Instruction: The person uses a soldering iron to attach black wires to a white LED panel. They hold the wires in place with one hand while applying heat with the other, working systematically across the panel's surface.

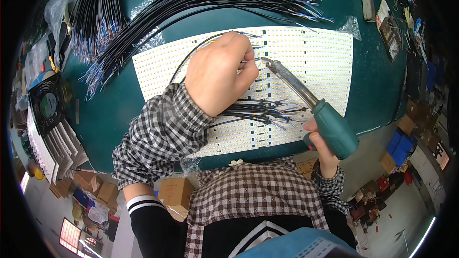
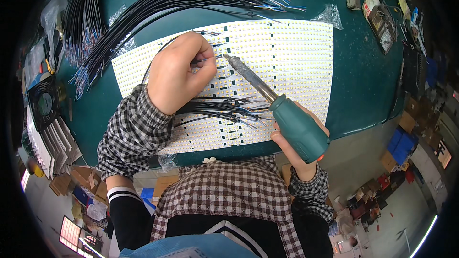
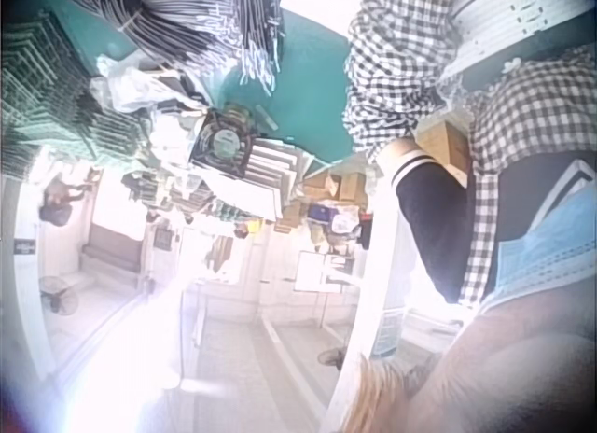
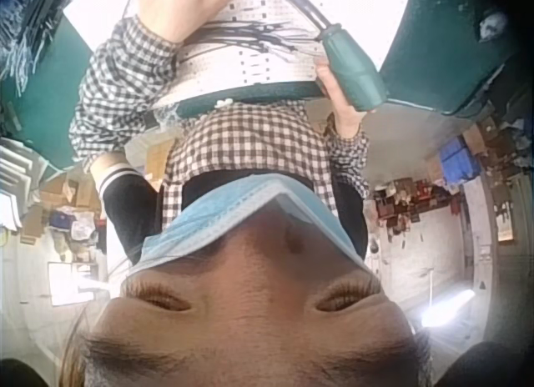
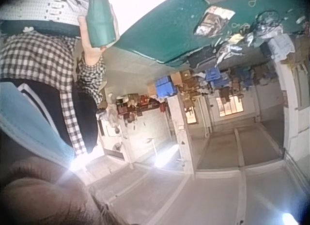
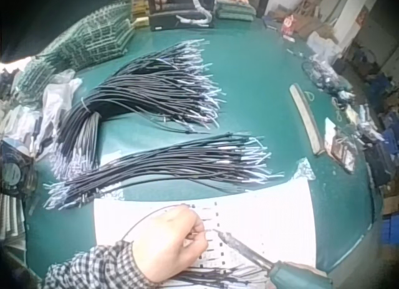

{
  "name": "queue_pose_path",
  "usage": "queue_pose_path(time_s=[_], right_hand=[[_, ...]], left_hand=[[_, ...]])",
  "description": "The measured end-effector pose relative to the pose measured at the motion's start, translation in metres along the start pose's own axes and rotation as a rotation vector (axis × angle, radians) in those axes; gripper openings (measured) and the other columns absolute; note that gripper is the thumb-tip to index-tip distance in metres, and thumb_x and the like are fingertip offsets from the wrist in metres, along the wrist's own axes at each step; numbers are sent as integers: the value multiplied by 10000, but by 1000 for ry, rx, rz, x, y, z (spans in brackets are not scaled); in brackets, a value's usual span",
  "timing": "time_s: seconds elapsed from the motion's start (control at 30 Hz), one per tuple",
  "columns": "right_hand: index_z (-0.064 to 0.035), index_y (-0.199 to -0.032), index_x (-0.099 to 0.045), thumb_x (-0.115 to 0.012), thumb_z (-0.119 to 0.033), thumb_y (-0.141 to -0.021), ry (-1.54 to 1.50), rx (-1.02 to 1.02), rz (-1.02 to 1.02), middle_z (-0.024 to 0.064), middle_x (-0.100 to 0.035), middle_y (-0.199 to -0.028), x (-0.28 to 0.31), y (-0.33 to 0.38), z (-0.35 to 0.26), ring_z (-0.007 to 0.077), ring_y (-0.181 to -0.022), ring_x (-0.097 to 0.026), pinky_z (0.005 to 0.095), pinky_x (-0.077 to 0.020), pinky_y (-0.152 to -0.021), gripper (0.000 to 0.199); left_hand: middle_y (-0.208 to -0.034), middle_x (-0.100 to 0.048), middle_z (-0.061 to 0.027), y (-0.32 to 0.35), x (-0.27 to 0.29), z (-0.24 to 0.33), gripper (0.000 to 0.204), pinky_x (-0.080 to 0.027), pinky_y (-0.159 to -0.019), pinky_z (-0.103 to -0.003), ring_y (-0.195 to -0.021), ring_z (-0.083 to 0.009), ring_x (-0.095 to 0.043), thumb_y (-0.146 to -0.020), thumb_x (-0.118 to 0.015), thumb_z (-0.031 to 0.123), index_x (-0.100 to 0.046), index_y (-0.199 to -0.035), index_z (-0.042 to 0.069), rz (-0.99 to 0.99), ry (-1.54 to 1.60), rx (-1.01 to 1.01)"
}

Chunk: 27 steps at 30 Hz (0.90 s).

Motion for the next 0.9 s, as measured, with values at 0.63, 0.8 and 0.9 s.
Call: queue_pose_path(time_s=[0.63, 0.8, 0.9], right_hand=[[97, -1179, -636, -707, -278, -927, -179, -54, 67, 183, -681, -1086, 0, 3, -9, 325, -948, -699, 402, -627, -764, 457], [97, -1158, -639, -703, -279, -932, -187, -33, 51, 184, -674, -1077, 1, 2, -9, 336, -977, -690, 410, -632, -764, 444], [96, -1133, -643, -703, -271, -932, -212, -50, 66, 183, -670, -1061, 1, 3, -6, 340, -1003, -682, 411, -635, -757, 423]], left_hand=[[-805, -616, -94, -7, 2, -2, 89, -505, -614, -309, -697, -209, -625, -850, -696, 41, -626, -893, 6, -103, 149, 46], [-811, -621, -76, -14, 0, -5, 94, -493, -608, -295, -690, -175, -608, -867, -696, 67, -638, -910, 6, -160, 1, 0], [-808, -631, -93, -16, 0, -9, 91, -501, -608, -314, -686, -206, -625, -854, -695, 61, -634, -895, 8, -173, 98, 35]])
Point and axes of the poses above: each hand's wrist, its own y-axis away from the middle knuckle, its own x-axis out of the back of the hand, z = x × y, the point moved 6 cm from there along -y, towards the middle knuckle
